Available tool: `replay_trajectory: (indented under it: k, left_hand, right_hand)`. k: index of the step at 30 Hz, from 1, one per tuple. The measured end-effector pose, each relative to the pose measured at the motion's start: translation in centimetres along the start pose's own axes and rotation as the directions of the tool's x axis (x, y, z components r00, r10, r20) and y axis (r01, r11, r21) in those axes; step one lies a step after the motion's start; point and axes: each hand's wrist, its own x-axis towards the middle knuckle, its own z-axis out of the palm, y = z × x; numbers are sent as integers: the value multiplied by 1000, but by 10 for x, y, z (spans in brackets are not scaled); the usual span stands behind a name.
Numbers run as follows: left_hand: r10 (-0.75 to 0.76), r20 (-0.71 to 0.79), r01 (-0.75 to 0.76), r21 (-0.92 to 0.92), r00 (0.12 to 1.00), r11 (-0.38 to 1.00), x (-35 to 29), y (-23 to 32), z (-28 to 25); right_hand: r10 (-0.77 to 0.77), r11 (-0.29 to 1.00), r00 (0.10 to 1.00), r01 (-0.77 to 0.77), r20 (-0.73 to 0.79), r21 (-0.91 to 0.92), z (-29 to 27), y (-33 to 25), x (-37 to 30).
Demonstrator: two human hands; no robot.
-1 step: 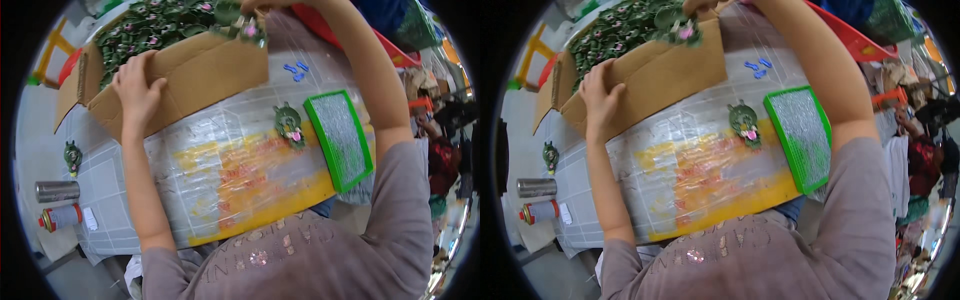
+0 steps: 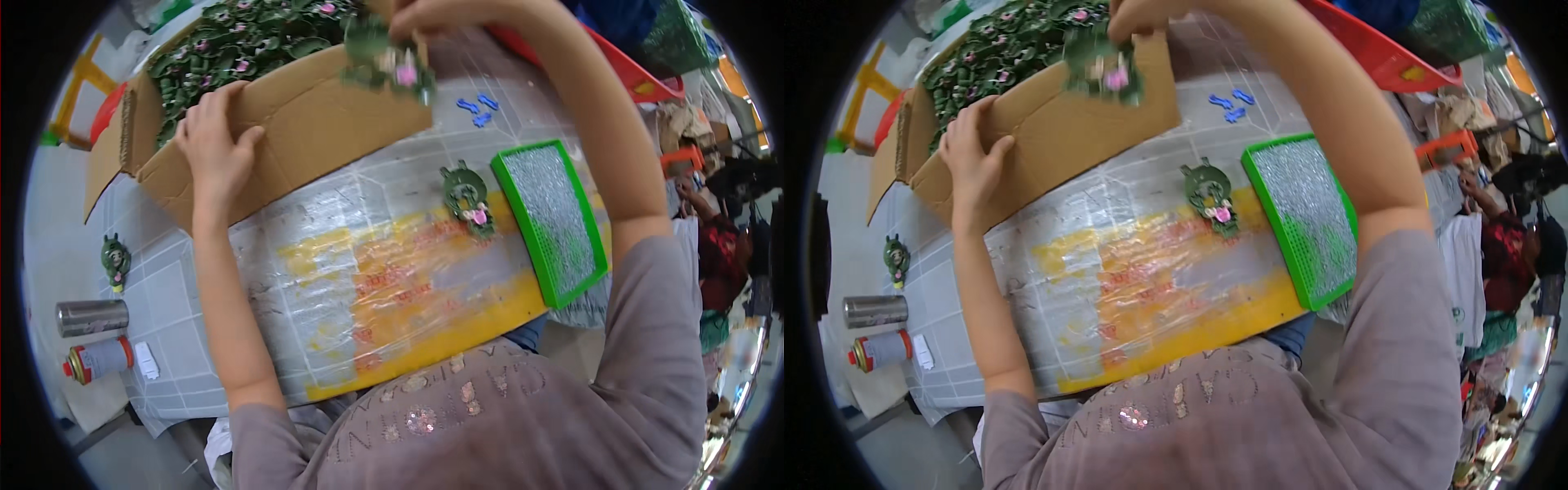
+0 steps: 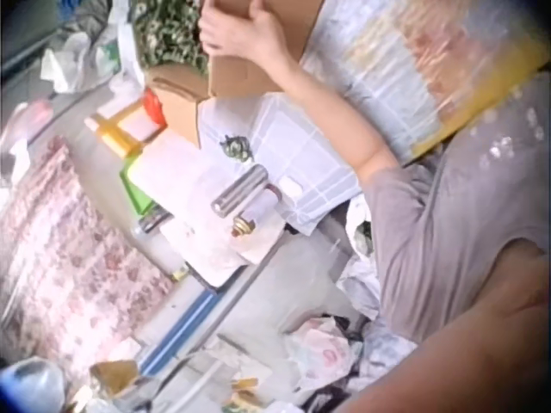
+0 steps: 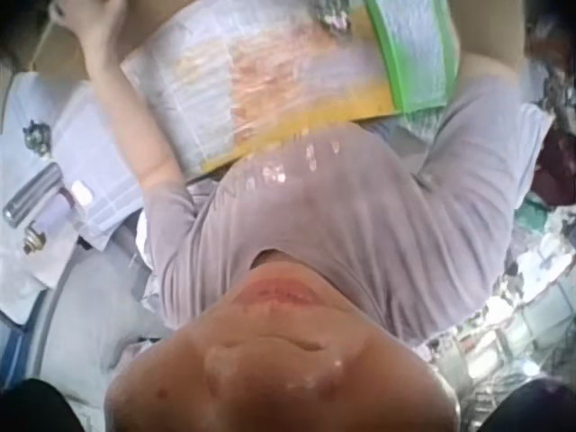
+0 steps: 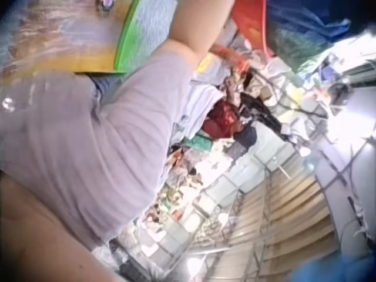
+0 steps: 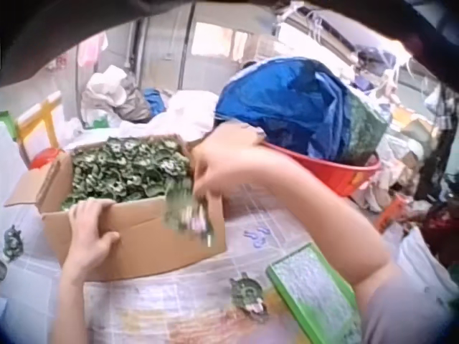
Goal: The recorder is assembling small frog-themed toy components, attaching decorative flowers and screws using a pneumatic tool.
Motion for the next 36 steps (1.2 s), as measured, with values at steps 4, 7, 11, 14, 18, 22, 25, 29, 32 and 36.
replay_trajectory:
  k: [4,7,11,14,18,22,25,29,32,36]
  left_hand:
    - [20,9,-20,-6,1000,1000,1,5,10]
    - [16,22,-15,-12,1000,1000,-1,8,14]
    - [-5,32,5,-14,999,1000,-2,6,13]
    - [4,26,-4,-1,1000,1000,0,5,10]
    - [21,11,-21,-29,1000,999,4,10,5]
    - [-6,14,7,-43,1000,999,-2,14,2]
    - [-37,19,38,-81,999,996,-3,20,-4]
    - [-44,4,45,-102,999,994,-3,24,-4]
    - [-60,14,61,-105,998,993,-3,23,-2]
    - [-74,22,76,-130,997,989,0,23,-1]
  right_hand:
    - [110,976,989,-127,102,177,84,-28,-70]
    - [192,957,973,-215,129,194,137,-20,-90]
    - [297,945,953,-302,57,125,160,-19,-101]
    - [352,935,936,-353,34,47,151,-17,-106]
    - [343,938,939,-342,9,-58,144,-4,-112]
    - [211,977,974,-210,-84,21,103,-8,-97]
    - [180,963,956,-123,-233,239,56,-3,-51]
    - [175,964,938,-101,-299,248,42,31,51]
    - [297,954,948,-291,-117,66,55,42,117]
    - [368,928,930,-367,-3,59,70,43,151]
